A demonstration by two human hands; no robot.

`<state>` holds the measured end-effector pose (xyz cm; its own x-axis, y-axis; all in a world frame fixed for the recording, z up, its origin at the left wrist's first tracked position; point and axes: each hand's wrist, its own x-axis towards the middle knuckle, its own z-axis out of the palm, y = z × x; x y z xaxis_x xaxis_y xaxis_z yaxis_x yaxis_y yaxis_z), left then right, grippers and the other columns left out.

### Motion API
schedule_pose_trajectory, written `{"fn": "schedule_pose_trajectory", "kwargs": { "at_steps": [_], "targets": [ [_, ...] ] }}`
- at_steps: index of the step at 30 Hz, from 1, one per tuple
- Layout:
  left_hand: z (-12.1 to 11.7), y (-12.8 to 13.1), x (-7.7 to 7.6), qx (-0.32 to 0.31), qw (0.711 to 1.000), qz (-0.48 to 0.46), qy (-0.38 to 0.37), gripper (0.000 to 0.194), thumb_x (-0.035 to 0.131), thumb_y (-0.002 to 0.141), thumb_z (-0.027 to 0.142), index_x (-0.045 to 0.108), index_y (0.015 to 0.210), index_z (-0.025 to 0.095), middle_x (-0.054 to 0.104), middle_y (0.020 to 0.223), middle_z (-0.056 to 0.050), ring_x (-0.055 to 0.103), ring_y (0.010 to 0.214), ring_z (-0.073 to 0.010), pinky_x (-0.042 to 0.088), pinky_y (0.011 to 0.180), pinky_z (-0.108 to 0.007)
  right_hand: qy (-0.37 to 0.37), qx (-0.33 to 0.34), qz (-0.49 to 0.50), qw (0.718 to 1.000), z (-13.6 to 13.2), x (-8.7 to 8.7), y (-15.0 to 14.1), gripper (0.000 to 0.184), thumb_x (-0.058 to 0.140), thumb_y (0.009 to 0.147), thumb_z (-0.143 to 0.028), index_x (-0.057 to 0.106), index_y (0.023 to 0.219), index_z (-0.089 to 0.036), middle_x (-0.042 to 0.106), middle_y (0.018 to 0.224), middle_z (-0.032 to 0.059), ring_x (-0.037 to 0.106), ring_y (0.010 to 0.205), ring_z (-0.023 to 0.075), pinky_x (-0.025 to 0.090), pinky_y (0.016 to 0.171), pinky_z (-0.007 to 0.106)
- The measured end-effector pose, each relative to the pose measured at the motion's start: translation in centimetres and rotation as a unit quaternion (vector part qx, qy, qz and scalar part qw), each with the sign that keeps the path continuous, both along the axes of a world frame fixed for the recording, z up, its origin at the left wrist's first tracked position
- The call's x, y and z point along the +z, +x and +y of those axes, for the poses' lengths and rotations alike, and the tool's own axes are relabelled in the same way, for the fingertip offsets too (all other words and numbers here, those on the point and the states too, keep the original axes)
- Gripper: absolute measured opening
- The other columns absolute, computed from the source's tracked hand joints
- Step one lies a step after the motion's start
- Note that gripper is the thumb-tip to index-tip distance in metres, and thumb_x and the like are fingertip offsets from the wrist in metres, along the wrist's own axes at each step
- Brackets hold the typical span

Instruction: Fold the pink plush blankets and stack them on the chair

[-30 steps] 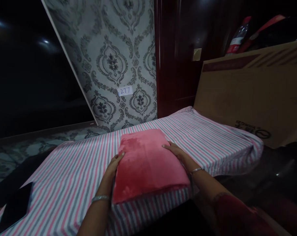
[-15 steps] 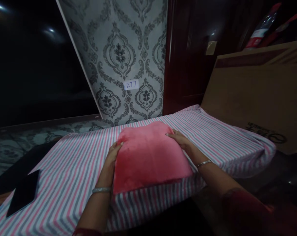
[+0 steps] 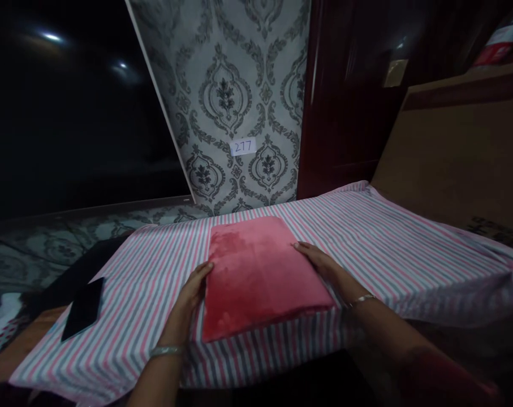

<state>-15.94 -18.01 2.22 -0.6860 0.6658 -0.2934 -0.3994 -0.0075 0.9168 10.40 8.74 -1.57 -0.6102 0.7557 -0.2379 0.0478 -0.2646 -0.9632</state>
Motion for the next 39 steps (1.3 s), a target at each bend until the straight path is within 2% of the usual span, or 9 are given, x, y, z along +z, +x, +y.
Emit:
{"fn": "schedule_pose_trajectory", "kwargs": {
  "at_steps": [5,10,13,18,21,24,28,33,39],
  "targets": [
    [-1.6,1.3,-1.5,-0.037,0.997,0.074,0.001,0.085,0.093,0.058,0.023,0.058,0.135,0.024,0.074,0.117,-0.009,0.07,0.109,-0.0279,0.058,0.093,-0.036,0.061,0.099,0.05,0.992,-2.9,-0.6,2.7,0.08,0.083,0.07,-0.051,0.054,0.139,-0.024,0.066,0.13,0.0107,0.064,0.115,0.0303,0.053,0.099,0.047],
    [-2.4,1.2,-1.4,-0.039,0.995,0.085,-0.038,0.082,0.09,0.064,0.025,0.055,0.138,0.022,0.072,0.119,-0.012,0.071,0.106,-0.0291,0.059,0.09,-0.037,0.132,0.073,0.002,0.989,-3.4,0.0,3.7,0.071,0.078,0.071,-0.044,0.058,0.136,-0.022,0.067,0.128,0.0097,0.062,0.118,0.0325,0.05,0.102,0.047],
    [-2.1,1.2,0.2,0.016,0.967,0.223,-0.123,0.087,0.086,0.068,0.027,0.047,0.146,0.019,0.065,0.132,-0.017,0.068,0.111,-0.0329,0.055,0.097,-0.045,0.232,0.019,-0.113,0.966,-3.2,1.1,3.1,0.06,0.074,0.076,-0.034,0.062,0.133,-0.02,0.07,0.121,0.0124,0.061,0.118,0.0365,0.043,0.108,0.051],
    [1.8,4.9,2.8,-0.048,0.767,0.615,-0.174,0.068,0.07,0.083,0.034,0.05,0.146,0.015,0.046,0.154,-0.018,0.036,0.146,-0.0374,0.026,0.122,-0.053,0.485,0.03,-0.098,0.868,-6.9,4.3,-2.9,0.057,0.051,0.091,-0.023,0.05,0.148,-0.018,0.05,0.15,0.0115,0.042,0.14,0.0289,0.024,0.122,0.044],
    [3.8,7.3,1.9,-0.12,0.634,0.695,-0.317,0.064,0.057,0.093,0.042,0.043,0.152,0.022,0.029,0.164,-0.014,0.018,0.152,-0.04,0.015,0.119,-0.066,0.571,0.102,-0.233,0.78,-10.3,4.8,-6.3,0.058,0.04,0.097,-0.022,0.04,0.154,-0.016,0.033,0.161,0.011,0.025,0.15,0.0289,0.018,0.122,0.053],
    [4.2,7.9,0.2,-0.15,0.567,0.706,-0.396,0.062,0.046,0.098,0.049,0.035,0.156,0.03,0.02,0.167,-0.01,0.014,0.153,-0.0399,0.022,0.115,-0.071,0.59,0.149,-0.316,0.728,-11.5,4.1,-6.7,0.057,0.039,0.1,-0.03,0.036,0.156,-0.018,0.025,0.164,0.0085,0.018,0.152,0.0284,0.015,0.122,0.055],
    [3.9,7.5,-0.7,-0.164,0.551,0.711,-0.404,0.064,0.042,0.098,0.055,0.031,0.157,0.032,0.018,0.167,-0.009,0.014,0.153,-0.0397,0.025,0.114,-0.069,0.579,0.144,-0.366,0.714,-9.1,2.8,-4.0,0.063,0.039,0.102,-0.047,0.03,0.158,-0.02,0.015,0.166,0.0086,0.012,0.153,0.0284,0.014,0.121,0.058],
    [4.2,7.7,-0.4,-0.172,0.556,0.702,-0.409,0.066,0.04,0.098,0.056,0.029,0.158,0.031,0.016,0.168,-0.009,0.014,0.153,-0.0402,0.024,0.115,-0.069,0.51,0.116,-0.42,0.742,-5.8,1.2,-1.1,0.064,0.033,0.104,-0.048,0.018,0.161,-0.023,0.008,0.167,0.0072,0.012,0.154,0.0261,0.025,0.118,0.054],
    [4.1,7.7,-0.8,-0.174,0.571,0.694,-0.403,0.066,0.039,0.098,0.055,0.027,0.159,0.03,0.013,0.168,-0.01,0.01,0.153,-0.0399,0.02,0.115,-0.07,0.488,0.124,-0.431,0.749,-3.6,0.0,1.0,0.06,0.028,0.105,-0.042,0.025,0.16,-0.019,0.021,0.165,0.0087,0.02,0.152,0.027,0.025,0.119,0.051]
  ]
}}
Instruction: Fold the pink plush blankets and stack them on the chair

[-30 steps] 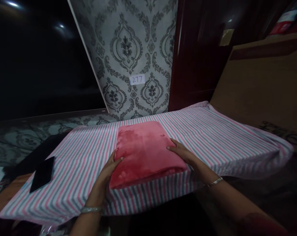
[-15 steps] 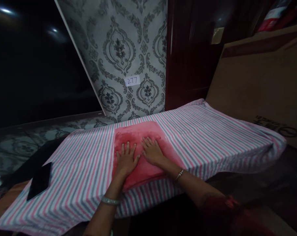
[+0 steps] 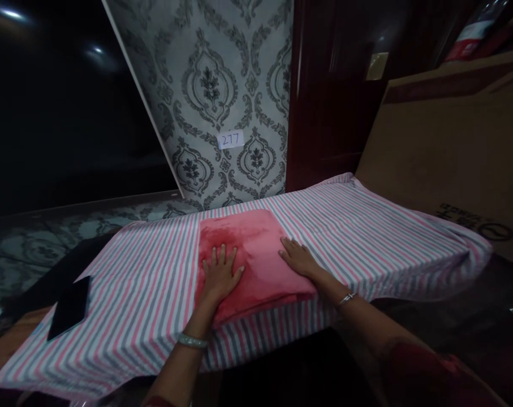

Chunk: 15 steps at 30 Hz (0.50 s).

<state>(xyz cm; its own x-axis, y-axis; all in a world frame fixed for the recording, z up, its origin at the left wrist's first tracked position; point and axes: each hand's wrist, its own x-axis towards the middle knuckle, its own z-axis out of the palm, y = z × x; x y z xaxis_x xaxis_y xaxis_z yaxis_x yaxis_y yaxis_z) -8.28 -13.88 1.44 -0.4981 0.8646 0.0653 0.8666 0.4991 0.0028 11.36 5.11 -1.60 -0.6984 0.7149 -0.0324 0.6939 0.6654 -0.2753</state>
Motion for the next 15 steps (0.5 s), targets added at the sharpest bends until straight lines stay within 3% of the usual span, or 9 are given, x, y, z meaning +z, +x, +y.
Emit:
{"fn": "schedule_pose_trajectory", "kwargs": {
  "at_steps": [3,5,10,12,15],
  "targets": [
    [0.0,-0.5,0.7,0.002,0.999,-0.042,-0.015,0.069,0.043,0.096,0.056,0.027,0.159,0.03,0.011,0.168,-0.01,0.007,0.154,-0.0397,0.017,0.116,-0.07,0.025,-0.013,0.003,1.0,1.5,1.3,0.3,0.056,0.031,0.104,-0.036,0.035,0.156,-0.015,0.028,0.163,0.0132,0.025,0.15,0.0287,0.03,0.116,0.049],
    [0.5,-1.1,2.2,0.003,0.997,-0.08,-0.023,0.068,0.044,0.096,0.055,0.032,0.157,0.027,0.017,0.167,-0.011,0.013,0.153,-0.038,0.021,0.117,-0.066,0.057,-0.002,0.03,0.998,2.0,3.2,-0.7,0.056,0.033,0.103,-0.031,0.036,0.155,-0.012,0.028,0.162,0.0148,0.026,0.15,0.0282,0.032,0.116,0.046],
    [4.5,-3.3,7.3,0.003,0.996,-0.064,0.065,0.051,0.033,0.101,0.029,0.049,0.147,0.016,0.045,0.155,-0.015,0.039,0.146,-0.0239,0.033,0.118,-0.041,0.06,0.078,0.072,0.993,0.3,8.3,-8.0,0.056,0.033,0.101,-0.023,0.033,0.157,-0.015,0.025,0.164,0.0118,0.023,0.151,0.026,0.025,0.12,0.046],
    [6.6,-4.1,8.2,0.013,0.996,-0.046,0.081,0.049,0.032,0.101,0.026,0.05,0.146,0.019,0.047,0.154,-0.013,0.038,0.146,-0.0247,0.029,0.12,-0.046,0.05,0.093,0.076,0.992,-0.6,9.1,-11.3,0.057,0.031,0.101,-0.021,0.032,0.157,-0.015,0.026,0.163,0.0119,0.024,0.151,0.0257,0.024,0.12,0.047],
    [9.0,-5.2,6.7,0.026,0.997,-0.028,0.071,0.05,0.031,0.101,0.03,0.049,0.147,0.021,0.044,0.156,-0.013,0.034,0.148,-0.0305,0.02,0.121,-0.061,0.051,0.104,0.08,0.99,-1.0,8.1,-14.7,0.055,0.029,0.102,-0.02,0.035,0.156,-0.016,0.029,0.162,0.0106,0.025,0.15,0.0255,0.025,0.119,0.049]
  ]
}}
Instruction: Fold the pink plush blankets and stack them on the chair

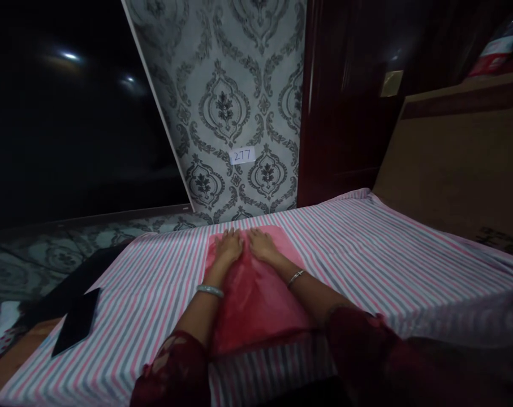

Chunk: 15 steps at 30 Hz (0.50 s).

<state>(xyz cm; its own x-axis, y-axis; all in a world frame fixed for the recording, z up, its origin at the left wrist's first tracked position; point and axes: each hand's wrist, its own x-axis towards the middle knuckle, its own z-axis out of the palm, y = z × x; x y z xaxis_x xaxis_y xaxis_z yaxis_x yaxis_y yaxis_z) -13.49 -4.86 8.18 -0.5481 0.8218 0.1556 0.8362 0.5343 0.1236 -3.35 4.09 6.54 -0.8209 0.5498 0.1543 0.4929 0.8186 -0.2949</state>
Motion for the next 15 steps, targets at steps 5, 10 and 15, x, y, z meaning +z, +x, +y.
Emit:
{"fn": "schedule_pose_trajectory", "kwargs": {
  "at_steps": [5,10,15],
  "targets": [
    [1.3,-1.5,-5.6,-0.029,0.996,0.085,-0.01,0.055,0.03,0.102,0.037,0.041,0.153,0.019,0.034,0.162,-0.011,0.026,0.151,-0.0323,0.014,0.12,-0.065,0.026,0.002,0.009,1.0,1.0,-4.1,-1.4,0.053,0.035,0.101,-0.024,0.041,0.153,-0.018,0.031,0.162,0.0081,0.02,0.151,0.026,0.014,0.122,0.054],
    [1.7,-2.2,-7.0,-0.026,0.996,0.08,-0.017,0.058,0.025,0.102,0.041,0.038,0.155,0.021,0.032,0.163,-0.009,0.026,0.151,-0.0307,0.016,0.12,-0.065,0.028,-0.043,0.007,0.999,2.1,-5.2,-1.2,0.053,0.033,0.102,-0.033,0.041,0.154,-0.022,0.029,0.163,0.0054,0.019,0.151,0.0271,0.013,0.122,0.053],
    [1.7,-2.2,-6.3,-0.024,0.998,0.058,-0.021,0.059,0.024,0.101,0.043,0.037,0.155,0.022,0.031,0.163,-0.009,0.025,0.152,-0.0297,0.016,0.121,-0.063,0.002,-0.099,-0.016,0.995,3.9,-4.9,0.0,0.057,0.032,0.103,-0.043,0.038,0.155,-0.022,0.024,0.165,0.0051,0.017,0.152,0.0278,0.016,0.12,0.055]
  ]
}}
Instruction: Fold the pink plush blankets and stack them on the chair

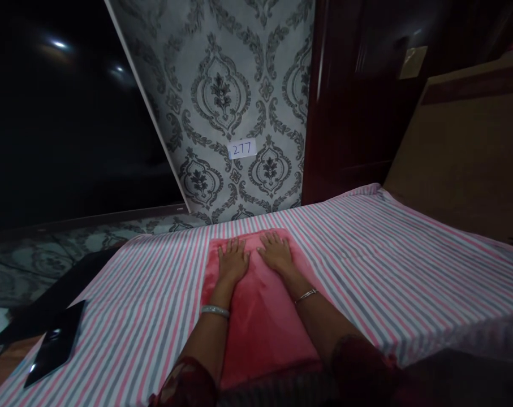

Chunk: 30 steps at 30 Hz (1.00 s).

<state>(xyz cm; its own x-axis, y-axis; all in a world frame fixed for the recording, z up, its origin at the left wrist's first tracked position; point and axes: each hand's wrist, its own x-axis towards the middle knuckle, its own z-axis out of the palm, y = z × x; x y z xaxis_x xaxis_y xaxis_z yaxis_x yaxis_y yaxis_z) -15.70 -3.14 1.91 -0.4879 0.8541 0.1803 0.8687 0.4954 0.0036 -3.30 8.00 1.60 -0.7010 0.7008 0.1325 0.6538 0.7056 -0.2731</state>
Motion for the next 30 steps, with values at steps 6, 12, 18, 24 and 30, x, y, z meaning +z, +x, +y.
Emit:
{"fn": "schedule_pose_trajectory", "kwargs": {
  "at_steps": [6,12,18,24,30],
  "targets": [
    [-0.1,0.3,0.1,0.008,1.0,-0.017,0.007,0.059,0.028,0.1,0.041,0.037,0.155,0.02,0.032,0.163,-0.01,0.025,0.152,-0.0296,0.016,0.121,-0.062,-0.072,-0.078,-0.019,0.994,2.7,-1.1,2.6,0.061,0.02,0.104,-0.044,0.021,0.161,-0.021,0.016,0.167,0.0075,0.023,0.15,0.0276,0.028,0.115,0.053],
    [-0.3,0.0,2.5,0.007,0.996,-0.09,-0.024,0.06,0.029,0.101,0.042,0.034,0.156,0.02,0.028,0.164,-0.009,0.022,0.153,-0.0276,0.015,0.122,-0.059,-0.109,-0.069,-0.021,0.991,3.0,0.2,4.4,0.061,0.019,0.104,-0.043,0.025,0.16,-0.019,0.024,0.164,0.0121,0.03,0.147,0.0274,0.029,0.115,0.051],
    [-4.4,2.9,5.6,0.001,0.996,-0.086,-0.011,0.057,0.029,0.102,0.036,0.034,0.155,0.017,0.024,0.165,-0.013,0.02,0.154,-0.0263,0.016,0.123,-0.054,-0.044,-0.054,-0.006,0.998,-1.9,2.7,7.7,0.06,0.027,0.104,-0.038,0.027,0.158,-0.013,0.019,0.165,0.0155,0.018,0.152,0.0297,0.023,0.118,0.054],
    [-11.0,10.3,1.9,-0.068,0.995,-0.056,-0.049,0.058,0.032,0.101,0.04,0.034,0.156,0.02,0.026,0.165,-0.012,0.018,0.154,-0.0287,0.013,0.122,-0.06,0.019,0.089,-0.016,0.996,-11.6,0.5,9.1,0.057,0.033,0.102,-0.034,0.033,0.157,-0.018,0.023,0.164,0.0127,0.019,0.152,0.0286,0.017,0.121,0.051],
    [-12.0,11.5,0.0,-0.05,0.996,-0.039,-0.058,0.06,0.024,0.102,0.045,0.029,0.158,0.024,0.018,0.167,-0.009,0.013,0.155,-0.0283,0.011,0.121,-0.065,0.026,0.079,-0.033,0.996,-12.1,-0.8,10.5,0.059,0.036,0.103,-0.04,0.034,0.157,-0.018,0.021,0.165,0.0101,0.016,0.153,0.0288,0.013,0.121,0.053]
  ]
}}
